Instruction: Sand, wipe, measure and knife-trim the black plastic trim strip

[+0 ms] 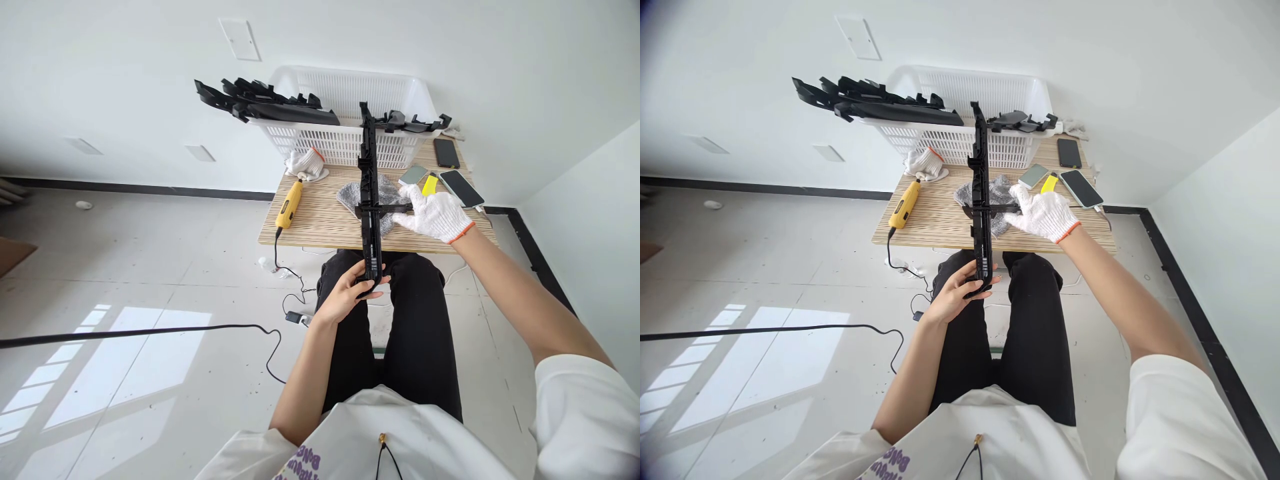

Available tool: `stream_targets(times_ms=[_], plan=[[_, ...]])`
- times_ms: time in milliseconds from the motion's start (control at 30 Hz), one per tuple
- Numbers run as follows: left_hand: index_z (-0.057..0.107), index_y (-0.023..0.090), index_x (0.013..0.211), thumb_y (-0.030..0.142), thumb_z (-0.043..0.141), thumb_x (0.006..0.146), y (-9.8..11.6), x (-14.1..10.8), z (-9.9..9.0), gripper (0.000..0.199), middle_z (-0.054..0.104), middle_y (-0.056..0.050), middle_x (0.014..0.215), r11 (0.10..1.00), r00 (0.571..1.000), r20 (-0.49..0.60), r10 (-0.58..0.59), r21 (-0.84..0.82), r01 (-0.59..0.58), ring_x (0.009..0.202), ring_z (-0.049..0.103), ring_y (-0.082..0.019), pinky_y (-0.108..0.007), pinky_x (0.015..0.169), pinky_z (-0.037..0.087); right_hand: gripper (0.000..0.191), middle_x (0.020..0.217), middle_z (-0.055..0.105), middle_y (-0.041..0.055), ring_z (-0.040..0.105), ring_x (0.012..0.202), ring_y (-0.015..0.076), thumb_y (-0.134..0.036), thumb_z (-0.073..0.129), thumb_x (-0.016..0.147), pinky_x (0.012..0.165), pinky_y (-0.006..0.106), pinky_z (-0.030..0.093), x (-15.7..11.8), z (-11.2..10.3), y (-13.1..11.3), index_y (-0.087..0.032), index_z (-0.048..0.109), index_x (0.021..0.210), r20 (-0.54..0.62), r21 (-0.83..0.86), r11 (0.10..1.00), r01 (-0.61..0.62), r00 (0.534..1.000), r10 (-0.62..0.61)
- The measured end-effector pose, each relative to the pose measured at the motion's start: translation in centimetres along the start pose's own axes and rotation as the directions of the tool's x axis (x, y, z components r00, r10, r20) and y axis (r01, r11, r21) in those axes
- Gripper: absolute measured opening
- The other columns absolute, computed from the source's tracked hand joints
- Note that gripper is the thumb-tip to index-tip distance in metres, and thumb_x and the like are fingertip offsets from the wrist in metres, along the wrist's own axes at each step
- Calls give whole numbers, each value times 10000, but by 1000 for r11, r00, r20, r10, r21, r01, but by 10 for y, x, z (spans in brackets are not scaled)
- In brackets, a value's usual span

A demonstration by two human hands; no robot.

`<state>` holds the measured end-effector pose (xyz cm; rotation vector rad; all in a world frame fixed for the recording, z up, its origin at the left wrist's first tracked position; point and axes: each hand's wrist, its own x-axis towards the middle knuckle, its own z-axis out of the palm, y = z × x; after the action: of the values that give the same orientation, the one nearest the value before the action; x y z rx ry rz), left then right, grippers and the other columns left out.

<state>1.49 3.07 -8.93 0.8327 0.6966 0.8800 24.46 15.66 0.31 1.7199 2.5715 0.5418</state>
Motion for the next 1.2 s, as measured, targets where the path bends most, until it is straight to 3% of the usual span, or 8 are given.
stream_targets(times_ms=[133, 333, 500, 733, 933, 1200], plan=[[608, 290, 1296, 280, 705, 882, 0, 0, 0, 425, 536, -83, 1467, 1000, 1000, -3, 1, -6, -2, 1293, 581, -341, -335, 904, 588, 550, 899, 730, 122, 654, 714, 294, -449, 305, 967, 590, 329, 317, 3, 2, 3, -207, 445, 1441, 8, -18, 1000, -16, 1000, 16], [603, 281, 1297, 294, 718, 868, 0, 0, 1, 445, 509, -93, 1503, 1000, 1000, -9, -12, -6, 12, 1317, 557, -367, -400, 945, 574, 713, 884, 707, 148, 633, 791, 311, -660, 363, 912, 664, 354, 373, 15, -14, 7, -151, 461, 1402, -57, 42, 994, -104, 993, 106], [593, 273, 1310, 310, 726, 858, 0, 1, 2, 473, 491, -103, 1521, 1000, 1000, -11, -19, -6, 19, 1329, 544, -377, -426, 960, 567, 669, 846, 683, 165, 627, 805, 321, -583, 377, 936, 695, 375, 389, 33, -27, 7, -128, 429, 1424, -18, 54, 985, -162, 986, 163], [601, 274, 1290, 317, 728, 856, 2, 0, 2, 454, 509, -97, 1505, 1000, 999, -18, -27, 0, 27, 1322, 551, -374, -424, 959, 564, 581, 898, 704, 164, 644, 827, 303, -462, 423, 947, 719, 366, 378, 54, -28, 15, -128, 414, 1422, 15, 16, 996, -88, 996, 88], [601, 266, 1287, 301, 724, 857, 2, -1, 2, 448, 524, -99, 1485, 1000, 1000, -11, -26, -6, 26, 1306, 567, -364, -381, 919, 578, 680, 996, 680, 245, 599, 980, 242, -500, 295, 1011, 742, 340, 318, 53, -34, 22, 80, 375, 1356, 73, 13, 997, -72, 995, 71], [609, 274, 1282, 303, 728, 851, 2, -1, 2, 447, 531, -97, 1480, 1000, 1000, -4, -18, -16, 18, 1303, 569, -367, -387, 916, 581, 636, 1020, 682, 231, 597, 971, 238, -505, 292, 1023, 740, 331, 313, 54, -36, 24, 34, 397, 1343, 98, 36, 998, -58, 994, 54]])
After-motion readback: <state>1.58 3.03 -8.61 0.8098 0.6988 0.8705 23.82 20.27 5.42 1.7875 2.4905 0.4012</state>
